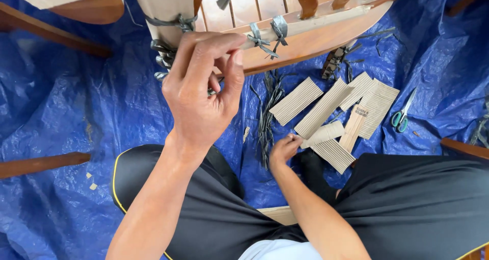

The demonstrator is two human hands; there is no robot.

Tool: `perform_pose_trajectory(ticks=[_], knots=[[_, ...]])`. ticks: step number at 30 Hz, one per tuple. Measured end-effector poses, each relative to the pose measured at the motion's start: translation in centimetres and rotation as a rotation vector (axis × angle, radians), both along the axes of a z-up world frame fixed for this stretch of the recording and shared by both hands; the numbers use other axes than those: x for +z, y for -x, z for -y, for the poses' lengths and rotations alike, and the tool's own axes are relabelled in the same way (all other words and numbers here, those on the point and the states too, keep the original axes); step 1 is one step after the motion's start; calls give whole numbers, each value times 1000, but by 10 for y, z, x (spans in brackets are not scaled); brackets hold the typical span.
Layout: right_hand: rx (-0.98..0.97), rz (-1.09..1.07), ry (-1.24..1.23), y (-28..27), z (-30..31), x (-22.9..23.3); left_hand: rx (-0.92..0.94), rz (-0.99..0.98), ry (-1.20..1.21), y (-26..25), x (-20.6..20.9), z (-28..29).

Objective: Protecting furniture parts with cardboard and plastic ties.

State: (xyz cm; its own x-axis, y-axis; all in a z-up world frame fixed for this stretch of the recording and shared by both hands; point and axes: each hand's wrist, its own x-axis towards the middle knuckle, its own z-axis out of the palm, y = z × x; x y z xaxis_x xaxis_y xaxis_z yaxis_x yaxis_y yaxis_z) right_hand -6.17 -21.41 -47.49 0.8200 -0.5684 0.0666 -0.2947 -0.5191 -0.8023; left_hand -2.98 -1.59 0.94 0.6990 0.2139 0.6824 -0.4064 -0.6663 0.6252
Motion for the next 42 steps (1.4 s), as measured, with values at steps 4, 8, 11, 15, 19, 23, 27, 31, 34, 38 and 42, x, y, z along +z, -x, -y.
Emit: perform_pose_trajectory(ticks=[4, 8, 11, 15, 19, 23, 27, 31, 34, 38, 42], knots=[[78, 93, -802, -11, -66, 151, 88, -48, -56, 2, -3, -1], [428, 342, -962, -12, -98, 295, 168, -60, -226, 4, -9, -5], [543, 378, -1039, -31, -109, 349, 206, -154, -252, 2, -11, -6], [640, 287, -894, -64, -117, 386, 195, -191, -248, 1, -12, -3], [647, 151, -924, -86, -126, 396, 155, -300, -124, -5, -4, -2], [736, 91, -1214, -112, -119, 373, 151, -360, -68, -9, 1, 3], [863, -16, -1400, -117, -110, 381, 139, -349, -36, -14, 6, 6], [873, -153, -1216, -115, -107, 392, 176, -404, -27, -22, 7, 4], [856, -144, -1223, -120, -110, 391, 148, -440, -10, -27, 6, 3], [832, -154, -1541, -137, -112, 370, 151, -464, 0, -30, 7, 5], [888, -203, -1419, -131, -110, 388, 198, -505, -39, -32, 5, 4]])
